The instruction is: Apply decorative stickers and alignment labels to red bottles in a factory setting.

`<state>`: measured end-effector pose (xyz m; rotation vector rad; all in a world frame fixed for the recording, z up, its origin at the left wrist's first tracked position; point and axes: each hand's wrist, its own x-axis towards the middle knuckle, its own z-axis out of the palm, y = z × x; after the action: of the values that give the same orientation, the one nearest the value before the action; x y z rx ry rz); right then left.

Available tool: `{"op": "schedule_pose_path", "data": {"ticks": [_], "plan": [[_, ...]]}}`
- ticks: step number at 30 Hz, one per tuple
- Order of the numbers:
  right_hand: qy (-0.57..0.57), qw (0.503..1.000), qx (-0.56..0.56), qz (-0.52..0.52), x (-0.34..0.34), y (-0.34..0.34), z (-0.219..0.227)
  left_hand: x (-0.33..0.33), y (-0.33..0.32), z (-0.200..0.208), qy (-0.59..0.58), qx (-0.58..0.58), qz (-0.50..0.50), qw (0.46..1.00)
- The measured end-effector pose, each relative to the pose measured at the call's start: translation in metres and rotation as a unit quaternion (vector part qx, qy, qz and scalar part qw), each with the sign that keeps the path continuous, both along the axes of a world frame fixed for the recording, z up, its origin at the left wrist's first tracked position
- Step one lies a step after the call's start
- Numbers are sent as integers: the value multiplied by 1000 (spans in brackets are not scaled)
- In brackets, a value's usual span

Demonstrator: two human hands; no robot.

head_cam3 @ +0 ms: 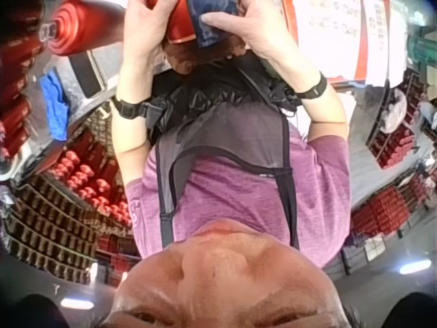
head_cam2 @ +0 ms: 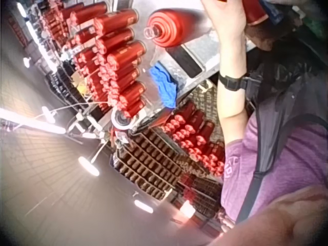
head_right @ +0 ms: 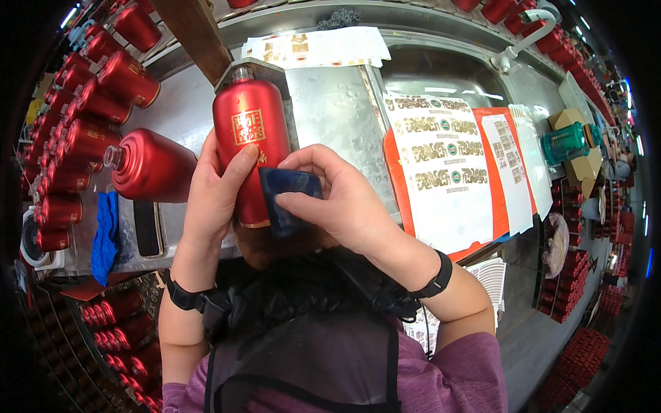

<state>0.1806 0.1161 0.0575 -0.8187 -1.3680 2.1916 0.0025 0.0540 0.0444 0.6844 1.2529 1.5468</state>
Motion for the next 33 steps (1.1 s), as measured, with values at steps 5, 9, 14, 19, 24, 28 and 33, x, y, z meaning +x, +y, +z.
{"op": "schedule_pose_path", "data": {"ticks": [5, 9, 14, 19, 24, 28, 33], "plan": [[-5, 1000, 0, 1, 1, 0, 2, 0, 0, 1, 6, 2, -5, 1000], [1, 1000, -14, -3, 0, 0, 3, 0, 0, 0, 10, -5, -4, 1000], [-2, 1000, -12, -2, 0, 0, 2, -1, -1, 1, -2, -4, -11, 1000], [5, 1000, -21, -2, 1, 0, 1, 0, -1, 1, -6, -1, -16, 1000], [-2, 1000, -1, 0, 1, 0, 2, 1, -1, 2, -6, -3, -10, 1000], [-4, 1000, -1, -3, 0, 0, 1, 0, 0, 2, -9, -3, -11, 1000], [-11, 1000, 1, 2, 0, 0, 1, 0, -1, 1, 1, 0, -5, 1000]]}}
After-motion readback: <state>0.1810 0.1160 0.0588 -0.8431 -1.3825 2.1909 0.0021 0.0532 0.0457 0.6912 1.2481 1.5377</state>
